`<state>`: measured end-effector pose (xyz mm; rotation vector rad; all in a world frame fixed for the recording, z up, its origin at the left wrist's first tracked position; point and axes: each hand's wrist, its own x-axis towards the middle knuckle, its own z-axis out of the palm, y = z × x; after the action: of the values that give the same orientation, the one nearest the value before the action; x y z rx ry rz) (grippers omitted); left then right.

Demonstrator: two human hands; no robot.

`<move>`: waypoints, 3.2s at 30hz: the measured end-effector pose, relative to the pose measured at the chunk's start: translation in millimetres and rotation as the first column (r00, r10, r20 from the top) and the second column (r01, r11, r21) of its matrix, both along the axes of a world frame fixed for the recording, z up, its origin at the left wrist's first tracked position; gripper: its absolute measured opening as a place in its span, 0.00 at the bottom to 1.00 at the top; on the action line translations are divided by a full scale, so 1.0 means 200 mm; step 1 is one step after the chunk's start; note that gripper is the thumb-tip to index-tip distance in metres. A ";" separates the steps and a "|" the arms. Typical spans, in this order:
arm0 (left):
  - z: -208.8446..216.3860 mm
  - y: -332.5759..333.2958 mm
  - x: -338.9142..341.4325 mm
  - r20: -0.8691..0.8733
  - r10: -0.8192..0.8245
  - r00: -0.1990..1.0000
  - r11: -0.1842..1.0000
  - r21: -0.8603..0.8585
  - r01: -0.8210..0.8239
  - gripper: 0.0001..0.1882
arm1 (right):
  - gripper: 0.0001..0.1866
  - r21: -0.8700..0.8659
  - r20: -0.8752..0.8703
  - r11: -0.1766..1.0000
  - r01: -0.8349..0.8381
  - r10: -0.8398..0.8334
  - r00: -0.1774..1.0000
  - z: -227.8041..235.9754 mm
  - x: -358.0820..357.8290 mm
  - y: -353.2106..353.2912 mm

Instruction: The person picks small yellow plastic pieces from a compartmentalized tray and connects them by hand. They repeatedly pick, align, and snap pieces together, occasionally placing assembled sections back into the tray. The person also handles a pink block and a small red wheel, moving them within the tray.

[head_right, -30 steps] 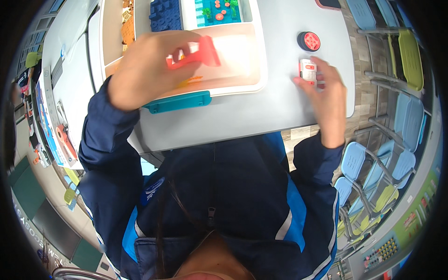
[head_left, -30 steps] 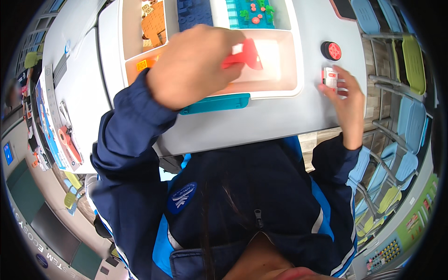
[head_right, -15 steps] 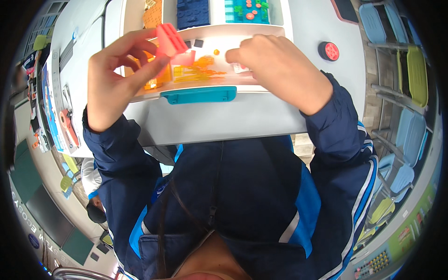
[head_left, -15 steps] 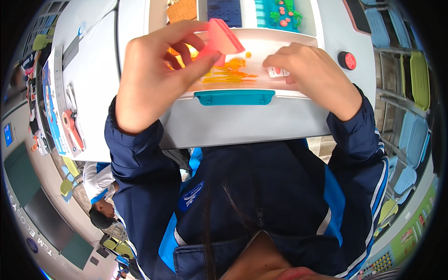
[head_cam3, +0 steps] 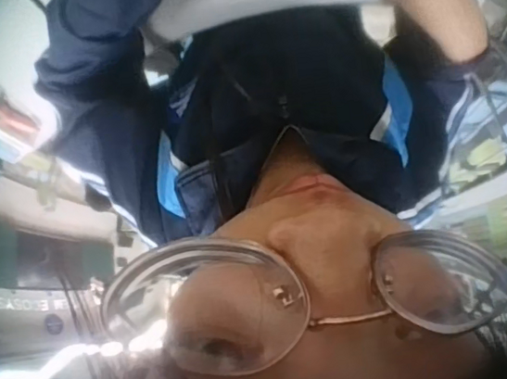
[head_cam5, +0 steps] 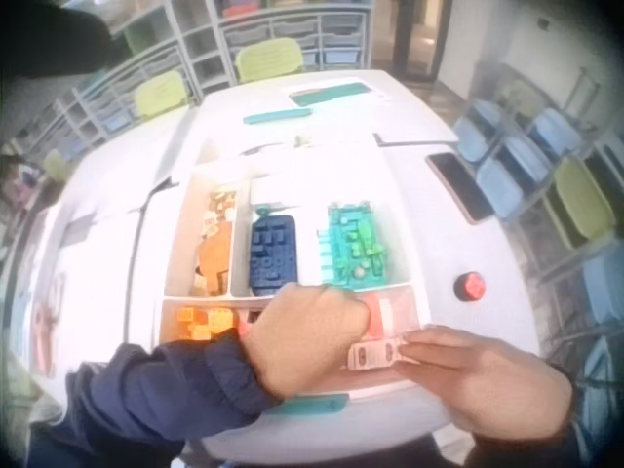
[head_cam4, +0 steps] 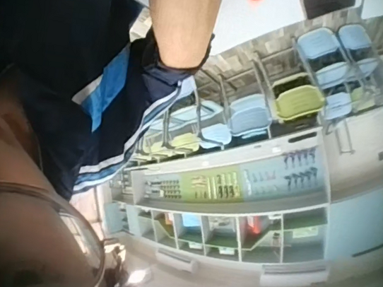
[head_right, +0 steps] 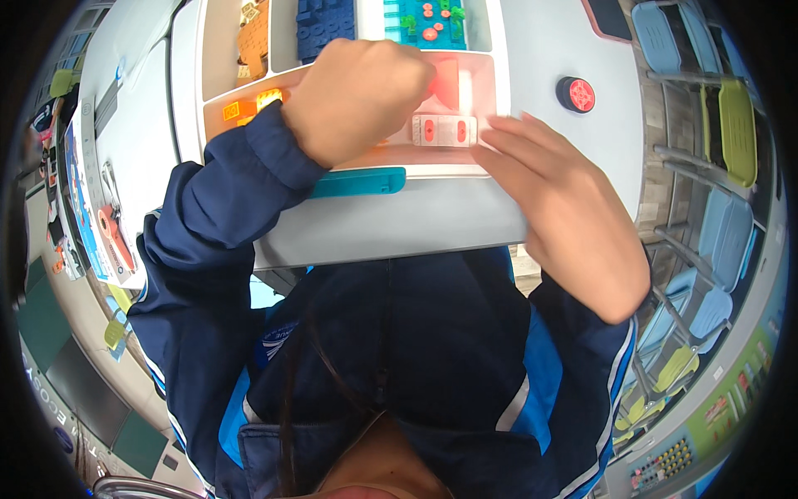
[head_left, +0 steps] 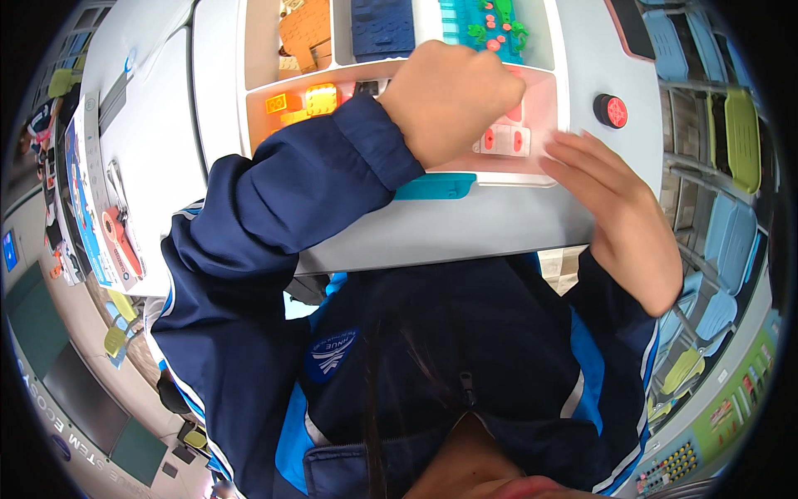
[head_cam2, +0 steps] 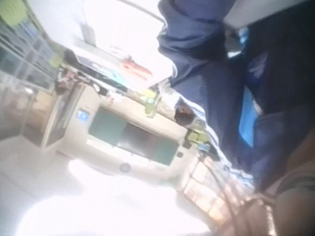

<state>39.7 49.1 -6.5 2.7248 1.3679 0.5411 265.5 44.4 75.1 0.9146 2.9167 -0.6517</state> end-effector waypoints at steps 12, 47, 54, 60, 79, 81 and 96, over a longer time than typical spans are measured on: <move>-0.10 0.01 0.09 -0.108 -0.028 0.994 0.992 -0.127 0.015 0.11 | 0.23 -0.077 -0.273 0.985 0.152 -0.167 0.948 -0.05 0.22 -0.07; 0.06 -0.27 -0.32 -0.011 0.323 0.946 0.911 -0.267 -0.314 0.12 | 0.25 0.054 -0.278 0.967 -0.247 0.252 0.927 -0.35 -0.43 0.12; 0.24 -0.51 -0.49 0.132 0.527 0.840 0.836 -0.258 -0.484 0.09 | 0.25 0.106 -0.172 0.957 -0.268 0.283 0.943 -0.46 -0.47 0.18; 0.18 -0.51 -0.52 0.031 0.499 0.866 0.847 -0.230 -0.480 0.10 | 0.33 0.063 -0.112 0.940 -0.336 0.341 0.933 -0.41 -0.49 0.16; -0.04 -0.24 -0.41 -0.497 0.046 0.866 0.988 -0.106 -0.113 0.11 | 0.27 -0.011 -0.269 0.980 -0.199 0.189 0.944 -0.17 -0.24 0.15; -0.05 -0.23 -0.40 -0.479 0.041 0.877 0.988 -0.110 -0.106 0.10 | 0.25 -0.015 -0.276 0.987 -0.159 0.149 0.950 -0.14 -0.20 0.14; 0.31 -0.27 -0.23 0.023 0.116 0.993 0.987 -0.110 -0.113 0.19 | 0.21 -0.488 -0.516 0.866 0.106 -0.385 0.765 -0.13 -0.20 0.05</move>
<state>-6.0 -4.1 55.3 2.5555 1.5071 0.4956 225.5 54.3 48.7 1.2253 2.8976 -1.8454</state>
